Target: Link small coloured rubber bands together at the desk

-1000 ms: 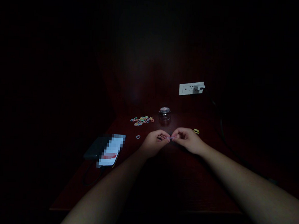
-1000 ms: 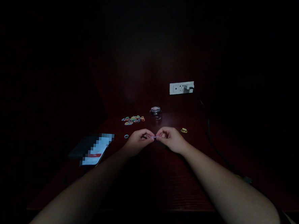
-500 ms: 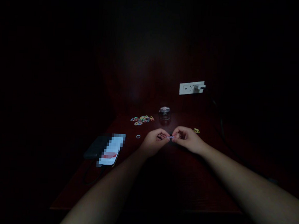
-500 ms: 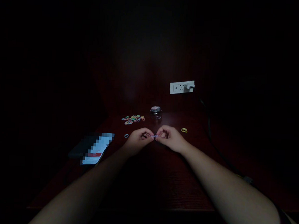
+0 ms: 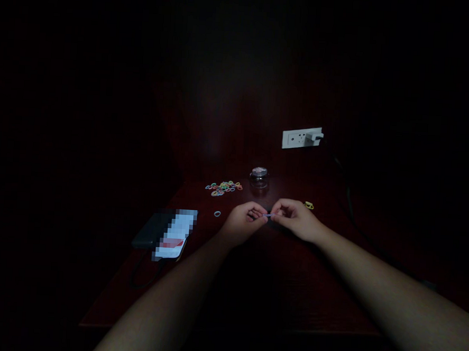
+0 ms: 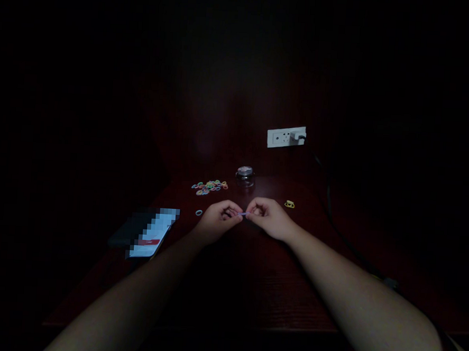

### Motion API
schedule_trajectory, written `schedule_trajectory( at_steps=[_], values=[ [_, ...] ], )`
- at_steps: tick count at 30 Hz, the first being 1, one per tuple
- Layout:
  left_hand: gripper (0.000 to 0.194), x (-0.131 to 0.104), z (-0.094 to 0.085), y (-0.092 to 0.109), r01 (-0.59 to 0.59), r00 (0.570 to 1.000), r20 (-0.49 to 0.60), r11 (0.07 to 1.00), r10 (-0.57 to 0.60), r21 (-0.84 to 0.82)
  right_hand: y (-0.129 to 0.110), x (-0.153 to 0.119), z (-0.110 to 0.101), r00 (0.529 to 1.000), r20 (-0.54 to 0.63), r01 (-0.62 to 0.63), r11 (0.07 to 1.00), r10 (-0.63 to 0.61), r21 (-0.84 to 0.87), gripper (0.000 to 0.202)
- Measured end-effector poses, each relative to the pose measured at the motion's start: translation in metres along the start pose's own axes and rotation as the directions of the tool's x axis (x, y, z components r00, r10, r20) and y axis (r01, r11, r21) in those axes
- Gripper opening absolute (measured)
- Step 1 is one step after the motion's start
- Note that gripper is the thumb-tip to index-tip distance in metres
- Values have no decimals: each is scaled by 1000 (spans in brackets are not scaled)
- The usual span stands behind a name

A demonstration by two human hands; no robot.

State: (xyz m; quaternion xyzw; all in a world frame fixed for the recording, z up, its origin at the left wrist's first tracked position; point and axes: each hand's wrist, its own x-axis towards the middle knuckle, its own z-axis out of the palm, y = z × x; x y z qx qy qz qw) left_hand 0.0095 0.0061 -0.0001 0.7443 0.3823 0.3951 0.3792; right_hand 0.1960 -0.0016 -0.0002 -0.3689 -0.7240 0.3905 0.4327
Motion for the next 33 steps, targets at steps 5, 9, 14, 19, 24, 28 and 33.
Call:
schedule_trajectory(
  at_steps=[5,9,14,19,24,28,33],
  values=[
    [22,-1,-1,-2,-17,1000,2,1000,17,15,-2,0,0,1000,-25,2,1000,-2,-25,23],
    [21,-1,-2,-1,-24,1000,-2,999,24,32,-3,0,0,999,-41,1,999,-3,-37,24],
    [20,-1,-2,1,-41,999,-5,999,41,5,-2,0,1,1000,-26,-2,1000,1,-30,23],
    [20,-1,-1,4,-38,999,-5,999,38,-6,-2,0,1,1000,6,-18,1000,18,10,23],
    [20,-2,-1,3,-49,999,6,999,49,-5,-2,-1,1,1000,-15,1,1000,-1,-4,24],
    [20,-2,-1,1,-72,997,2,997,72,8,-5,-2,1,999,-36,-7,1000,6,-8,26],
    [20,-2,-2,2,-76,997,10,997,76,3,-8,-2,1,998,-59,-3,1000,2,-27,29]
  ],
)
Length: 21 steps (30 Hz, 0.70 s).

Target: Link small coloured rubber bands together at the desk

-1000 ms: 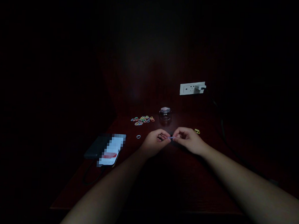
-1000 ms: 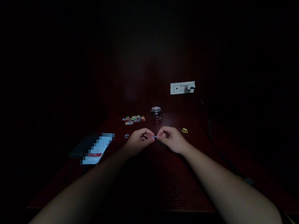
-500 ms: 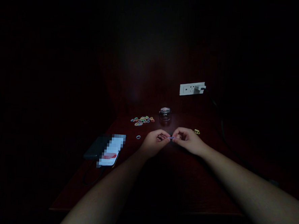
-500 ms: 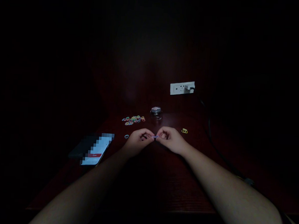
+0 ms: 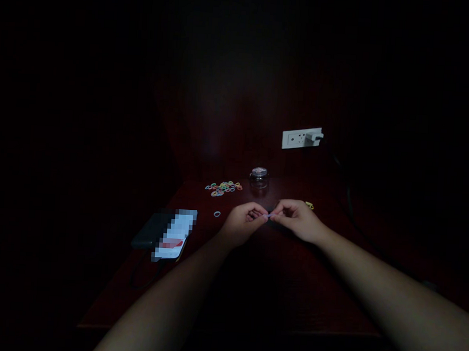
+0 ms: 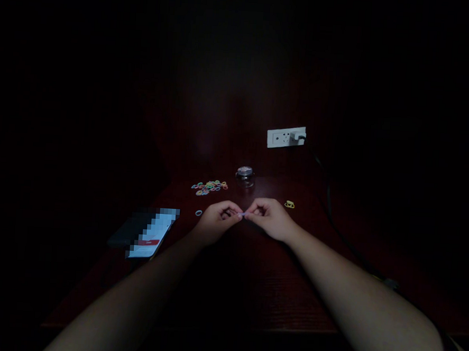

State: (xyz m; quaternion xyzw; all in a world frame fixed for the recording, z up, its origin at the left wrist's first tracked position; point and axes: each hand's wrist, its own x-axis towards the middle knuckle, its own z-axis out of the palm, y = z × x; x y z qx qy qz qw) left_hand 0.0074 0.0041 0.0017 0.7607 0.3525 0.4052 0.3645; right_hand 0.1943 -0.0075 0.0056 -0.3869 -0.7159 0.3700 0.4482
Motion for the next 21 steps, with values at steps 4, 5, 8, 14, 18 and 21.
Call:
schedule_trajectory(
  at_steps=[4,5,8,14,18,21],
  values=[
    [20,0,0,2,0,1000,-3,1000,0,-8,-1,0,0,1000,3,19,1000,-19,-15,30],
    [20,0,0,2,2,1000,-2,1000,-2,-10,-1,0,0,1000,5,19,1000,-19,-17,30],
    [20,0,0,2,7,1000,-4,1000,-7,-13,0,0,0,1000,7,17,1000,-17,-11,28],
    [19,0,1,2,16,1000,-2,999,-17,-28,-1,-1,1,999,29,19,999,-18,-28,27],
    [20,1,1,1,17,1000,-2,999,-17,-31,-2,-2,2,999,33,5,1000,-4,-21,28],
    [20,1,1,1,13,1000,1,999,-13,-33,-1,-1,2,999,34,3,1000,-2,-21,29]
  ],
)
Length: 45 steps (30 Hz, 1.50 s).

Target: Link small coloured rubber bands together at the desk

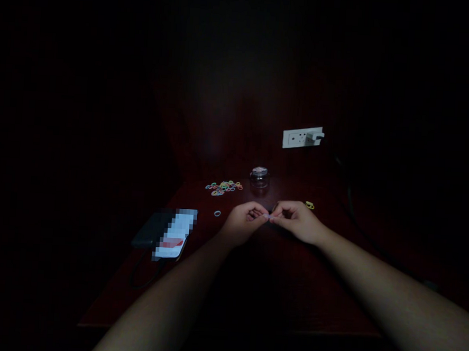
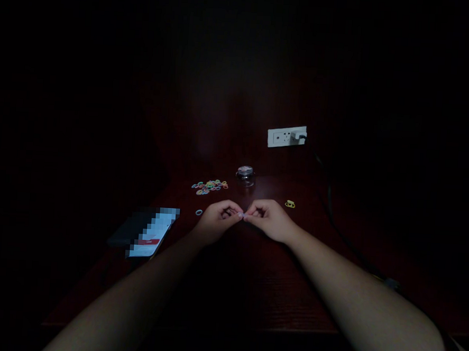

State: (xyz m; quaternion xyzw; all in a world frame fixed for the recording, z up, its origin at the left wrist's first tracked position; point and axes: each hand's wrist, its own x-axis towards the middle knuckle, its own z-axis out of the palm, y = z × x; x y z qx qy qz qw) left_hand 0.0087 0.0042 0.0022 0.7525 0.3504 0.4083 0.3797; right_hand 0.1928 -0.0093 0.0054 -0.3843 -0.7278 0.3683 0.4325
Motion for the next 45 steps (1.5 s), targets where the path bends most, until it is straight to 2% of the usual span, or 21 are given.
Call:
schedule_trajectory(
  at_steps=[20,27,34,41,45],
  values=[
    [19,-2,-3,5,9,999,40,999,-11,36,5,5,-10,992,-118,46,999,-46,-10,28],
    [18,-2,-3,5,11,999,42,999,-13,47,5,3,-6,997,-60,48,996,-52,-81,26],
    [17,-2,-5,5,14,997,76,998,-19,68,7,5,-10,994,-101,26,999,-31,-46,27],
    [18,-2,-3,1,-4,998,59,997,-1,82,9,2,-5,1000,-1,-4,999,4,-45,25],
    [19,-1,-2,-2,-22,999,32,996,19,84,11,2,-4,1000,16,-18,999,18,-39,26]
  ],
)
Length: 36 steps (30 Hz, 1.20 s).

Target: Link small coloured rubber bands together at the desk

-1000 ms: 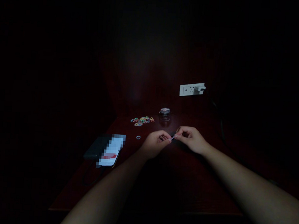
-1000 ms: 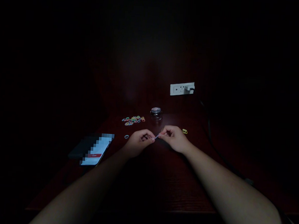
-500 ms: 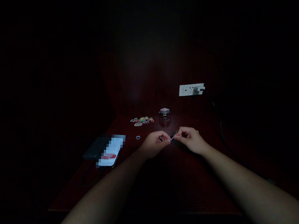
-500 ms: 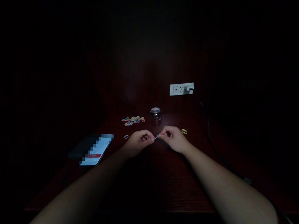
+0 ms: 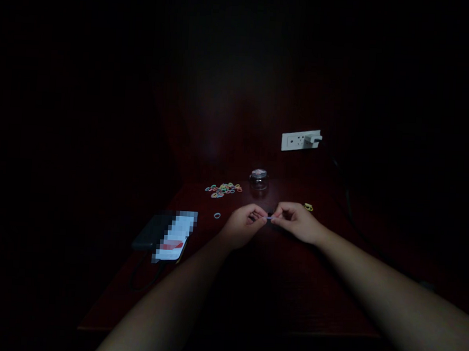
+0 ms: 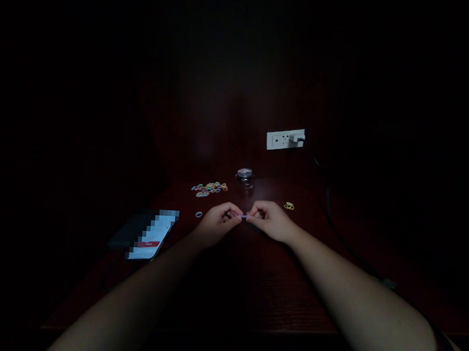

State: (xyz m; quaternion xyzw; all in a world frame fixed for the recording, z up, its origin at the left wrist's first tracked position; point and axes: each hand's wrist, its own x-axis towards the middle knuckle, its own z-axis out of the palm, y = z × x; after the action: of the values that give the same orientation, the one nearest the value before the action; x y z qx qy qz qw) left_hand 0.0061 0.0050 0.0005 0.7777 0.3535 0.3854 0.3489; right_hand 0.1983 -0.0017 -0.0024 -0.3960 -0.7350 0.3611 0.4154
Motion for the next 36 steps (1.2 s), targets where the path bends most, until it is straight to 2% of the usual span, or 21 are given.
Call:
schedule_trajectory(
  at_steps=[9,13,18,25,36],
  values=[
    [25,0,3,-5,69,998,17,997,-69,-20,2,1,2,1000,-29,-4,999,5,39,26],
    [23,0,4,-7,46,998,36,998,-44,-34,1,1,3,1000,-16,18,999,-18,36,23],
    [22,0,4,-4,49,998,26,998,-50,27,-4,-1,3,999,38,4,999,-6,52,26],
    [18,-2,4,-1,59,995,75,994,-66,96,-7,-2,3,997,74,-9,998,4,65,28],
    [18,0,6,-2,60,996,61,998,-59,-14,-8,0,3,999,35,10,994,-14,109,29]
  ],
)
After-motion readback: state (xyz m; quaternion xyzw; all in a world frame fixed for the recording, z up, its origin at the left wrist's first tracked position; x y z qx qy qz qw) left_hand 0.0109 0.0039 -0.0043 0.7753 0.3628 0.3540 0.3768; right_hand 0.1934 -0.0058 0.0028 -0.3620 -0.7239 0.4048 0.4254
